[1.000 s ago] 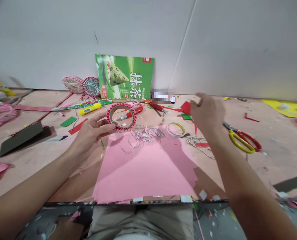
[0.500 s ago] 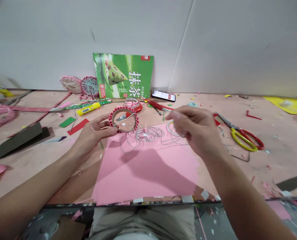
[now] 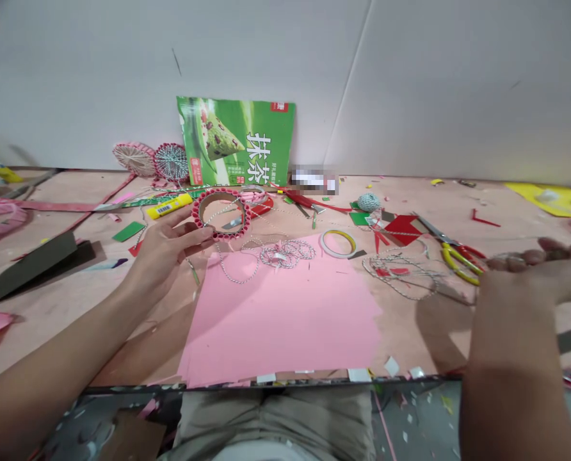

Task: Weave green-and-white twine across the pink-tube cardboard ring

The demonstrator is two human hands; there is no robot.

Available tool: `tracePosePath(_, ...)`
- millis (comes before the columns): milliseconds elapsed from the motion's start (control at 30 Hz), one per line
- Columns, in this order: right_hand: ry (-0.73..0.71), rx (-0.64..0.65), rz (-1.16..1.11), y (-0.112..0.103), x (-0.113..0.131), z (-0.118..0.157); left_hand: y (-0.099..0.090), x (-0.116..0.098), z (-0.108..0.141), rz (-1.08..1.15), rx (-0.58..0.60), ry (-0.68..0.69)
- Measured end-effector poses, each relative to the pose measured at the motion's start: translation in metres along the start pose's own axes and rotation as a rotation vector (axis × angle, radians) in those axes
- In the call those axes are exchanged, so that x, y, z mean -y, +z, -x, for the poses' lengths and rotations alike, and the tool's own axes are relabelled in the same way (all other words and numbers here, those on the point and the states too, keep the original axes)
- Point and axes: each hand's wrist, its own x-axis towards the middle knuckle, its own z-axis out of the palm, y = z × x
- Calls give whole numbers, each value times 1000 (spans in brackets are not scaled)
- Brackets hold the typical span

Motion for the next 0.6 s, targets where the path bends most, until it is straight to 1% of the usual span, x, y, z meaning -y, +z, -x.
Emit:
tracePosePath(33, 67, -15, 106, -1, 4, 6, 1, -1, 1, 4, -2, 1)
tracePosePath(67, 87, 0, 233, -2, 9, 14, 1, -1, 1, 5, 5, 2)
tracePosePath(100, 60, 40, 339, -4, 15, 24, 2, -2, 2, 1, 19, 3)
tracePosePath(200, -157, 277, 638, -8, 33, 57, 4, -3, 6, -31, 55, 7)
tracePosePath(233, -253, 351, 778, -7, 39, 70, 5, -3, 7, -45, 60, 8)
tracePosePath(267, -363, 413, 902, -5, 45, 83, 5, -3, 7, -59, 64, 5)
tracePosePath(300, -461, 438, 959, -3, 50, 96, 5, -3, 8, -69, 68, -1)
tracePosePath(333, -540, 450, 949, 1, 55, 110, 5, -3, 8, -76, 75, -9)
tracePosePath(367, -591, 447, 876, 4, 58, 124, 5, -3, 8, -80, 83, -15)
tracePosePath(400, -620, 455, 757, 9, 61, 138, 5, -3, 9, -80, 90, -19)
tracePosePath(433, -627, 519, 627, 14, 63, 152, 4, -3, 9, -77, 97, -20)
tracePosePath(467, -617, 625, 508, 19, 64, 165, 5, -3, 10, -73, 104, -16)
tracePosePath(500, -591, 777, 417, 26, 63, 177, 5, -3, 10, -69, 115, -9)
tracePosePath(567, -526, 1108, 328, 39, 59, 197, 6, -2, 12, -56, 151, 4)
tracePosePath(600, -497, 1228, 307, 46, 57, 204, 6, -1, 12, -51, 170, 7)
